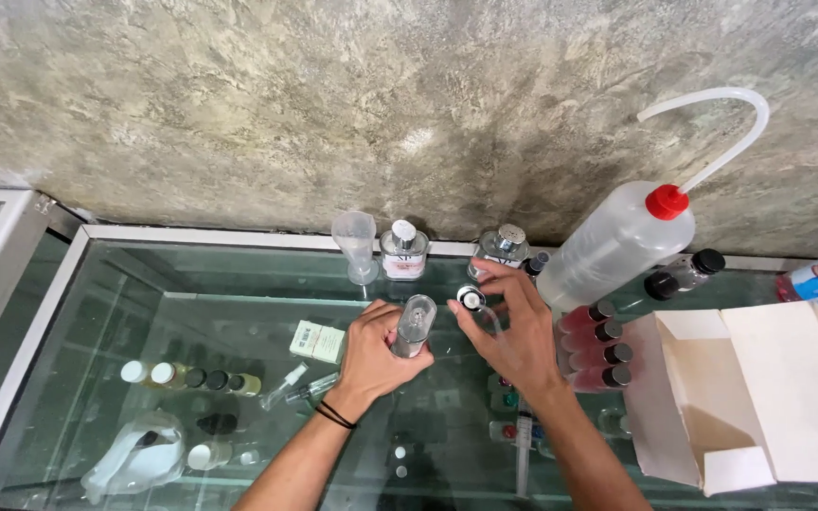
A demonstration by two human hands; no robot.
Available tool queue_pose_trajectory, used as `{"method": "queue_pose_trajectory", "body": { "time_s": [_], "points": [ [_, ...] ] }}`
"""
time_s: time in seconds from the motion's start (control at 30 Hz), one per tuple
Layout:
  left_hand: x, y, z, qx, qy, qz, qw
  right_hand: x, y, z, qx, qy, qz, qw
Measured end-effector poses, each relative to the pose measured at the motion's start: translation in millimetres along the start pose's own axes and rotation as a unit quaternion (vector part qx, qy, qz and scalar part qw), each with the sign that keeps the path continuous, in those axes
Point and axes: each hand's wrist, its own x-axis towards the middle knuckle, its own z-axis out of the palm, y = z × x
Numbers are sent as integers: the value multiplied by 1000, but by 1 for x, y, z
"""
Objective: Measuring and transferring perfume liquid from a large container into smaller bottles using a syringe and funnel.
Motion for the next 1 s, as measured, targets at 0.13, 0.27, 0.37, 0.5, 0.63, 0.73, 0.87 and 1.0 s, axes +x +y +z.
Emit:
{"method": "queue_pose_trajectory", "body": {
  "time_s": [0.13, 0.27, 0.37, 0.5, 0.63, 0.73, 0.87, 1.0],
  "points": [
    [2, 6, -2, 3, -2, 13, 1000, -2, -2, -2, 37, 85, -45, 995],
    [1, 9, -1, 18, 1, 39, 999, -14, 31, -4, -17, 136, -144, 980],
    [1, 7, 0, 23, 6, 51, 998, -18, 53, -6, -51, 196, -187, 961],
    [-1, 8, 0, 38, 12, 55, 998, -13, 50, -15, -39, 235, -212, 948],
    [-1, 4, 2, 40, 14, 59, 997, -16, 55, -11, -49, 247, -227, 941],
    [-1, 3, 2, 38, 18, 63, 997, -15, 55, -9, -29, 242, -237, 941],
    [-2, 2, 3, 39, 18, 60, 997, -15, 63, -8, -18, 238, -257, 937],
    [-1, 4, 2, 42, 18, 61, 997, -15, 64, -8, -16, 224, -261, 939]
  ]
}}
